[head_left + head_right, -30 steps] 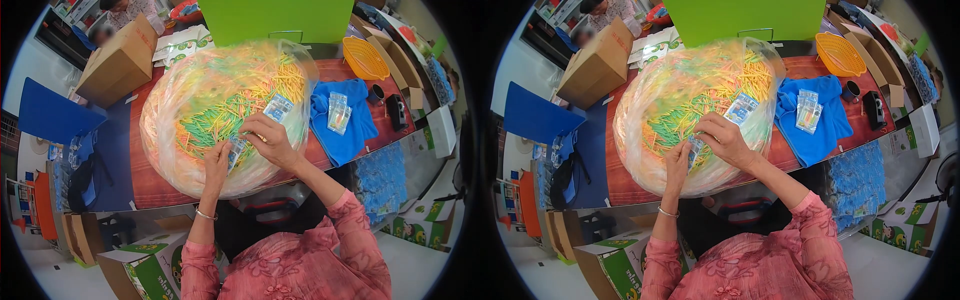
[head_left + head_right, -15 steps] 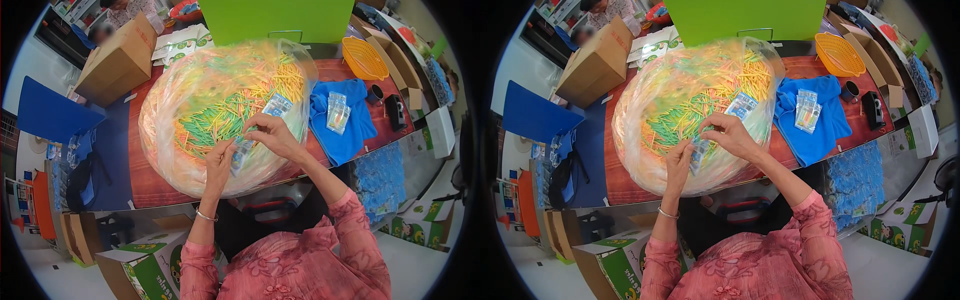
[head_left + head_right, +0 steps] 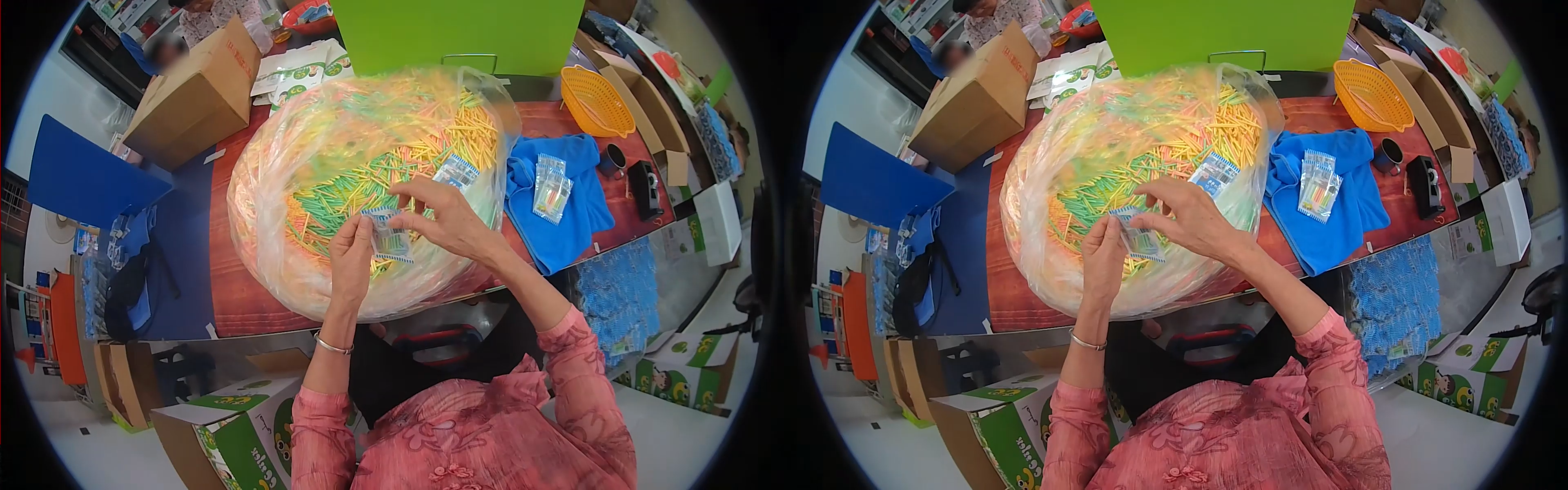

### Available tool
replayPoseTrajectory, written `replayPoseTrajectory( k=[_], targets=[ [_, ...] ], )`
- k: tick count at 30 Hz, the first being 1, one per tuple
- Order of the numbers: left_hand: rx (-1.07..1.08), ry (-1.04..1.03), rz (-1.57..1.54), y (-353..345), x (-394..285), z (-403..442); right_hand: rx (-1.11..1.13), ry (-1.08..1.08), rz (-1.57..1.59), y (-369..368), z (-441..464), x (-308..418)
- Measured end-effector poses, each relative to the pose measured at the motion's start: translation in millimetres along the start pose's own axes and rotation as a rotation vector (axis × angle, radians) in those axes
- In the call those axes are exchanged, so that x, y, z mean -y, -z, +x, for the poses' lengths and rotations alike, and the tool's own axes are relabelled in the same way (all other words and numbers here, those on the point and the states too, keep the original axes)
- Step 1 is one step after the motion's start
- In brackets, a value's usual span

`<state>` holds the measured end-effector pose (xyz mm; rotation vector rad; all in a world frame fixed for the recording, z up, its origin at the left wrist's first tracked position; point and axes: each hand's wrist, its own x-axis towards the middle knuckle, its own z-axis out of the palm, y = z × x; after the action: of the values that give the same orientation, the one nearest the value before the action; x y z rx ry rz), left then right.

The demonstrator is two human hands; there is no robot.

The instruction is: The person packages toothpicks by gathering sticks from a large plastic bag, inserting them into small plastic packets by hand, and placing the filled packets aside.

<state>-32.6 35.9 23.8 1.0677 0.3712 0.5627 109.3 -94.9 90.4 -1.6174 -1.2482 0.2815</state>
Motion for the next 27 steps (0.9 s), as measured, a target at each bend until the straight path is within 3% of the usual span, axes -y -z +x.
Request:
replayPoseTrajectory(
  k=[2,5,8,14,16,19,25,27],
  targets=[
    [0.012,-0.049,0.048,-0.9,1.3,-1.4,-0.024,0.082,-0.042,-9.2,-7.4,-13.7],
    [-0.019,-0.035,0.033,-1.0,4.5,-2.2,-0.053,-0.112,0.157,-18.1,-10.9,-21.1],
    [-0.021,-0.052,0.122,0.8,4.1,-1.9,-0.153,-0.144,0.220,-19.9,-5.9,-20.4],
    [0.056,0.000,0.215,-8.1,2.5,-8.0,-0.089,-0.230,0.272,-21.6,-11.4,-33.0],
    [0.018,-0.031,0.216,-13.7,2.4,-7.5,-0.122,-0.272,0.416,-23.3,-15.1,-27.0],
    [0.070,-0.074,0.305,-16.9,4.0,-5.9,-0.143,-0.126,0.282,-18.4,-19.7,-17.9],
    [0.217,-0.021,0.766,-35.4,2.7,0.2,-0.302,-0.068,0.246,12.0,-41.4,-28.6],
    [0.171,-0.033,0.616,-41.6,9.7,1.9,-0.424,-0.193,0.164,45.1,-51.8,-27.2]
  ],
)
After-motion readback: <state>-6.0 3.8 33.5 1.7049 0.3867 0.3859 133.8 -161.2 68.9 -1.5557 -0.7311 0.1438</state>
